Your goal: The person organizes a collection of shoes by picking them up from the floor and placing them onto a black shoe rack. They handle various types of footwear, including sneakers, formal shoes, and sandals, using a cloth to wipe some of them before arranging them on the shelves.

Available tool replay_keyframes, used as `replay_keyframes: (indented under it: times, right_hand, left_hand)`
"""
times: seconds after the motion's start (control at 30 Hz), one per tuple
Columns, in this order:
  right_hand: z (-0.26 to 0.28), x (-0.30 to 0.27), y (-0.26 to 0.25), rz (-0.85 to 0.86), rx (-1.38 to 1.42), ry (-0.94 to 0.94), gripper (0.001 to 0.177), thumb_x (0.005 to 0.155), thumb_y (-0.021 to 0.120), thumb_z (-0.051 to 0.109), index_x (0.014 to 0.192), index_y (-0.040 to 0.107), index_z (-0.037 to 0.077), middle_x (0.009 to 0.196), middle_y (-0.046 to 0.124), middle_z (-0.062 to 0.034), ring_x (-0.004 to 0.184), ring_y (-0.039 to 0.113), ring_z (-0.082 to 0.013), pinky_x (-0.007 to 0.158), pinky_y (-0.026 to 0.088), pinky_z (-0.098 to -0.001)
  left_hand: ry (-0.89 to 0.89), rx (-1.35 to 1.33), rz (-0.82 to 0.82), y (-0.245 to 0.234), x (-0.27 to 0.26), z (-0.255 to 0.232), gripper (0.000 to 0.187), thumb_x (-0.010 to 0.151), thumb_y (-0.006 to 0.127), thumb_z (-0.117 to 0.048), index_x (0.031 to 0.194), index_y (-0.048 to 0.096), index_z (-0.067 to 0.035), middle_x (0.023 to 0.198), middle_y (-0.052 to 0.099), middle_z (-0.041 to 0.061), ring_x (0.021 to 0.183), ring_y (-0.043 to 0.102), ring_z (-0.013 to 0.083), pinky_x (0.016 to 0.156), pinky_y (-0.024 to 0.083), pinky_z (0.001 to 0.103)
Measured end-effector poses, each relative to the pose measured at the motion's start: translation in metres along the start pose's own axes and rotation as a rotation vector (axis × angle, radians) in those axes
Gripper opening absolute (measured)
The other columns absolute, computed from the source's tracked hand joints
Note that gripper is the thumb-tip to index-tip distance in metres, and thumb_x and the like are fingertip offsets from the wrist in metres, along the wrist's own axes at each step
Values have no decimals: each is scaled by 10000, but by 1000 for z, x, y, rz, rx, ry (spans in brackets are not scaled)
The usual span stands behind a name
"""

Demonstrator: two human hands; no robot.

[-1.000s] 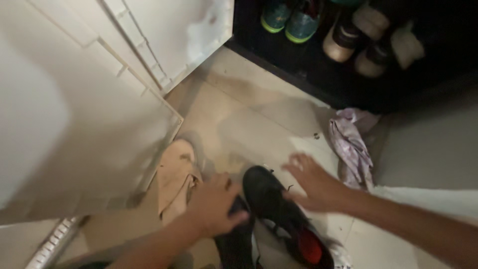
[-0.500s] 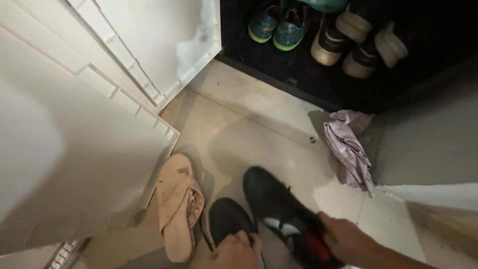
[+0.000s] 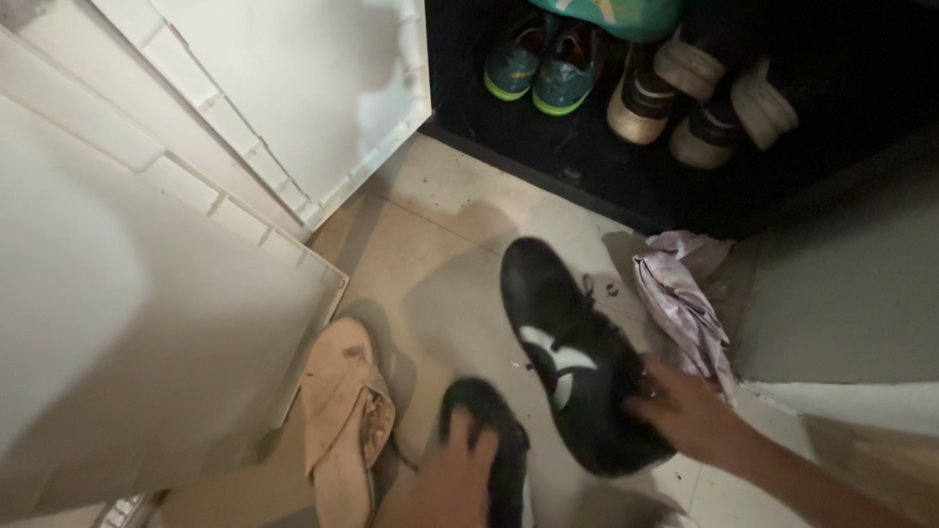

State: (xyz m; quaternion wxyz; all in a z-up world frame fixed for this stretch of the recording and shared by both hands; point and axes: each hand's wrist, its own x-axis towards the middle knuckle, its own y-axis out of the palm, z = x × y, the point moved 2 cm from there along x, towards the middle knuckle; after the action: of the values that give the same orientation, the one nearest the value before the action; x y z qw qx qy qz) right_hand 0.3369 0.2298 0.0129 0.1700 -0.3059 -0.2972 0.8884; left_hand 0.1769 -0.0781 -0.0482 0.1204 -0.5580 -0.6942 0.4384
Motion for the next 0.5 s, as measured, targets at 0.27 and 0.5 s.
replay_keyframes:
  times: [0.27, 0.5]
  right_hand:
    - [16, -21, -40, -75, -116, 175, 492, 871, 727, 303, 1306, 563, 143, 1005, 740, -162, 890, 709, -313, 826, 591, -454]
    - [-16, -37, -33, 33, -156, 391, 410, 924, 715, 349, 1260, 583, 155, 1028, 770, -162, 967, 741, -286, 907, 603, -438]
  left_hand:
    - [86, 148, 80, 74, 28, -7, 401, 908, 629, -252, 1304, 601, -193, 1277, 556, 191, 1054, 610, 402, 859, 519, 575]
    - [835, 636, -792, 161, 14, 29, 219, 905, 624, -296, 1056, 687, -151, 1173, 670, 23, 1185, 631, 249, 888, 515, 492]
